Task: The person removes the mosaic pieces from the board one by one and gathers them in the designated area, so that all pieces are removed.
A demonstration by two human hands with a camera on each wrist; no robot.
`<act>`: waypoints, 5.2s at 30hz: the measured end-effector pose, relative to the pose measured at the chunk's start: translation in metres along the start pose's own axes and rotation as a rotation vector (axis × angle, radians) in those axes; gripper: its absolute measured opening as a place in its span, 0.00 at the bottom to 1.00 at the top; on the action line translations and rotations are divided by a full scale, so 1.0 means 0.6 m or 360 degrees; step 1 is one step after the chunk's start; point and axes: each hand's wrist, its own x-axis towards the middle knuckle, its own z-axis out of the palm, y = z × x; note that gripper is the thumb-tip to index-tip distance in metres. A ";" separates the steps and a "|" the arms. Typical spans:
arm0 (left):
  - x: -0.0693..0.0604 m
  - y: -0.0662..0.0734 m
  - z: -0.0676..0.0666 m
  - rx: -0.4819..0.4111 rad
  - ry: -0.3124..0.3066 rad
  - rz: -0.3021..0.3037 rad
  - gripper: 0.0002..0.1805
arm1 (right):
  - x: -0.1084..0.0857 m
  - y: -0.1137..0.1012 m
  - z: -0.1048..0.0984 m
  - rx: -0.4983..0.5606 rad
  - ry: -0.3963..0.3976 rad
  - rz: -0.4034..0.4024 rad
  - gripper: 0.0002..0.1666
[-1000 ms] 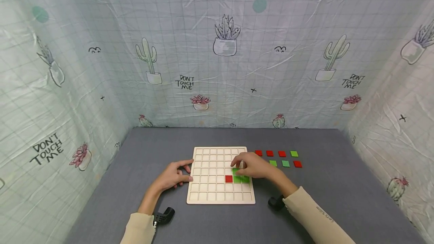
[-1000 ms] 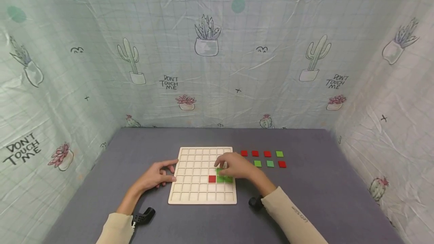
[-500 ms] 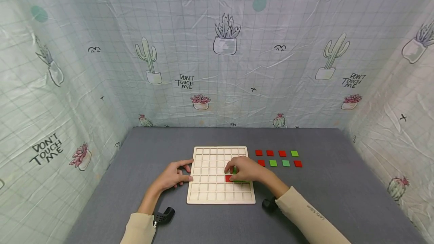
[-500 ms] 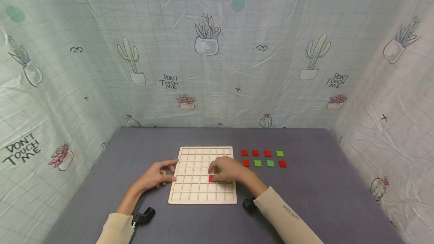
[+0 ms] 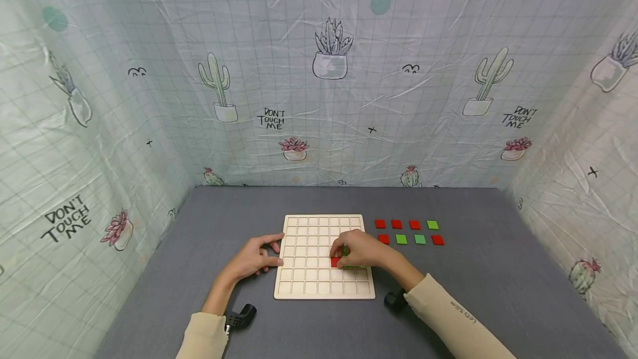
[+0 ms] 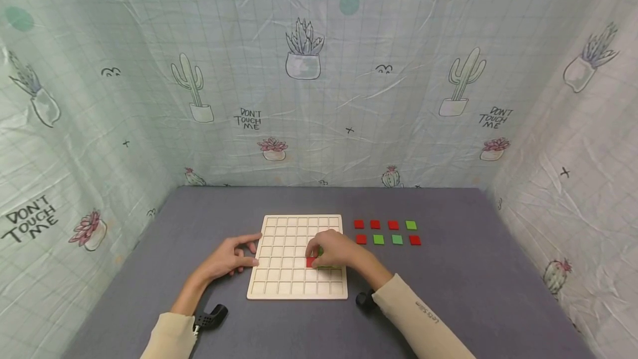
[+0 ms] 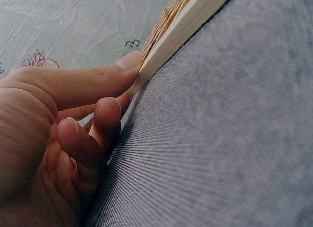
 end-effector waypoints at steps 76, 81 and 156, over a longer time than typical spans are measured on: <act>0.006 -0.002 0.000 0.0027 0.0023 0.0000 0.40 | -0.010 0.002 -0.016 0.0055 0.0029 -0.0122 0.10; 0.006 -0.002 0.001 0.0018 0.0019 0.0001 0.40 | -0.021 0.003 -0.030 0.0076 0.0043 -0.0087 0.10; 0.002 0.002 -0.002 -0.0016 0.0008 -0.0001 0.40 | -0.203 0.153 -0.095 0.0100 0.0215 0.0236 0.10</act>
